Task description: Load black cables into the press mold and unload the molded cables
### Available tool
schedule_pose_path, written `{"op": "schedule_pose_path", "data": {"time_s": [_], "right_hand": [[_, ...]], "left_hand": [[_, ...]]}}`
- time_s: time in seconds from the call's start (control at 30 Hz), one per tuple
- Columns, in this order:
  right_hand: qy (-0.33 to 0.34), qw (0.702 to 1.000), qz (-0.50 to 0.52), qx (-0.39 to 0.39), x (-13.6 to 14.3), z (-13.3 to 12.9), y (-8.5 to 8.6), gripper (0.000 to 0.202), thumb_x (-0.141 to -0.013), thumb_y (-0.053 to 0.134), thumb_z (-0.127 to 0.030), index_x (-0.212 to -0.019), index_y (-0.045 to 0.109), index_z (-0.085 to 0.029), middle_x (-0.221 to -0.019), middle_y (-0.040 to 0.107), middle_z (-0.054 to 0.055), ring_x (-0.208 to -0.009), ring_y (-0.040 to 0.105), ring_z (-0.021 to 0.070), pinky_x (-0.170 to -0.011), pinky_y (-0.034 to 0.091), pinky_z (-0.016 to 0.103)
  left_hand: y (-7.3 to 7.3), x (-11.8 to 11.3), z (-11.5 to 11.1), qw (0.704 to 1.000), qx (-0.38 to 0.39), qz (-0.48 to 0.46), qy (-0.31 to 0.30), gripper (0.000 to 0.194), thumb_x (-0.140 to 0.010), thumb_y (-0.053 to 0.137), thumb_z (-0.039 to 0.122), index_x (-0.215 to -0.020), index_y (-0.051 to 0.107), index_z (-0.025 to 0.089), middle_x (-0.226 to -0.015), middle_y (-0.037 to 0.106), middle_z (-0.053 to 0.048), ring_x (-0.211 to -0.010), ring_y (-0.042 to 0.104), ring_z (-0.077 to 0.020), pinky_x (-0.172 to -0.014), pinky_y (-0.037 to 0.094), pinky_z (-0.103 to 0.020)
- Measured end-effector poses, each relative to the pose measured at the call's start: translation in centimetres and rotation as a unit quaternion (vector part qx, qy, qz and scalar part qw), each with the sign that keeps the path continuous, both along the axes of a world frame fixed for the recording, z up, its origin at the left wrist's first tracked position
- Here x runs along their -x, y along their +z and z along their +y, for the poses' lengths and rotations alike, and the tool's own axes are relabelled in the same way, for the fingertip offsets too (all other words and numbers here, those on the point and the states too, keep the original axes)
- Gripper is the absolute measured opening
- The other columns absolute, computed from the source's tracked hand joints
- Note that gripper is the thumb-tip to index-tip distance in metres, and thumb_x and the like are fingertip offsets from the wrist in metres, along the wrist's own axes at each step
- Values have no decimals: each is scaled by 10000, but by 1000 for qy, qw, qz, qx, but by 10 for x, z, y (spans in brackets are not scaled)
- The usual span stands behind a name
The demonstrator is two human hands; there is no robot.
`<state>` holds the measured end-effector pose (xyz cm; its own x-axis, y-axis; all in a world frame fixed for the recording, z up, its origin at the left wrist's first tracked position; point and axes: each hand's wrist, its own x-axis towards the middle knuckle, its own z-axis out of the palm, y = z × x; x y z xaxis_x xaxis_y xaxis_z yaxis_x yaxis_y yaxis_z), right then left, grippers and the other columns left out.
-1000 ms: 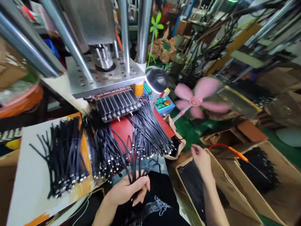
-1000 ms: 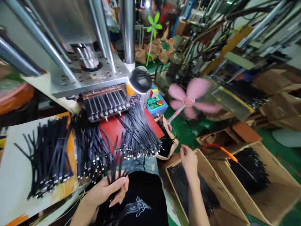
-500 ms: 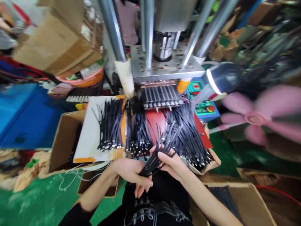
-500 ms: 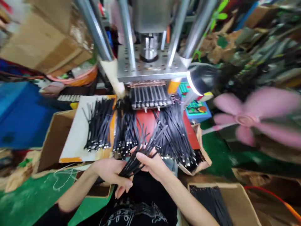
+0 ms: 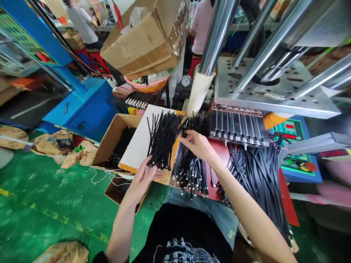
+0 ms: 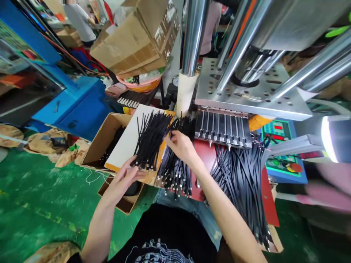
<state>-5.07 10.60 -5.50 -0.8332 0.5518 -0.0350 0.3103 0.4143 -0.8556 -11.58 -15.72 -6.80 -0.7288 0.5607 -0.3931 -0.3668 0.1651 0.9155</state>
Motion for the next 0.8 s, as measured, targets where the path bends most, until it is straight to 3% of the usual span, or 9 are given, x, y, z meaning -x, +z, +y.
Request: {"op": "schedule_pose_path", "data": {"time_s": [0.13,0.2,0.27,0.33,0.43,0.5,0.6,0.7,0.8], "right_hand": [[-71,984,-112,-122,-94,-40,-26,446,-970,608,-601,-1114,645,-181,-778,690,34,-684,670,227,-669,472,334],[-91,975,-147,-141,-112,-61,-37,389,-982,601,-568,-1053,644,-188,-808,700,61,-726,691,252,-667,465,338],[-100,976,-141,-137,-107,-72,-46,275,-1008,559,-467,-962,640,-208,-827,706,67,-745,684,245,-664,448,327],[-114,980,-109,-120,-95,-72,-51,228,-1017,495,-357,-887,626,-223,-819,703,55,-726,657,219,-669,434,315],[-116,987,-71,-88,-96,-62,-45,231,-1015,487,-329,-874,635,-221,-793,681,35,-688,617,189,-671,435,304],[-122,987,-73,-80,-114,-54,-36,262,-1037,514,-406,-923,655,-215,-771,659,18,-657,599,178,-663,442,299],[-237,948,-134,-165,-160,-40,-23,392,-1036,529,-568,-1069,655,-198,-833,678,45,-681,620,208,-652,449,323],[-319,876,-231,-278,-201,-25,-24,502,-1043,471,-622,-1150,630,-158,-961,696,140,-734,639,261,-590,405,352],[-275,869,-279,-303,-223,-12,-34,417,-1093,375,-487,-1006,641,-179,-938,685,146,-723,624,249,-574,363,351]], "left_hand": [[13,-19,-25,990,110,76,-32,848,-959,684,583,-1617,293,217,-1162,720,-91,-832,762,-207,-860,650,-414],[24,-26,-27,980,136,112,-91,675,-997,631,534,-1539,408,200,-1042,723,-56,-787,742,-193,-796,640,-371],[31,-30,-15,968,125,125,-179,481,-1015,595,491,-1386,570,186,-964,729,-46,-746,719,-178,-740,615,-328],[31,-32,9,954,101,128,-253,373,-1022,564,463,-1237,671,178,-909,733,-45,-695,688,-162,-675,575,-293],[18,-29,62,938,100,204,-262,347,-1016,573,452,-1163,710,169,-822,698,-24,-638,623,-153,-619,503,-276],[9,-24,100,914,117,296,-250,265,-974,655,409,-1058,730,169,-763,651,-8,-655,588,-163,-658,479,-289],[6,-16,140,871,113,379,-291,205,-914,680,256,-723,660,185,-704,584,-5,-681,544,-168,-695,444,-302],[29,-12,146,880,54,319,-347,258,-947,615,272,-703,627,188,-693,574,4,-632,502,-140,-626,402,-274],[63,-15,134,912,-14,205,-356,272,-969,620,374,-765,615,194,-658,509,41,-551,430,-103,-530,355,-239]]}}
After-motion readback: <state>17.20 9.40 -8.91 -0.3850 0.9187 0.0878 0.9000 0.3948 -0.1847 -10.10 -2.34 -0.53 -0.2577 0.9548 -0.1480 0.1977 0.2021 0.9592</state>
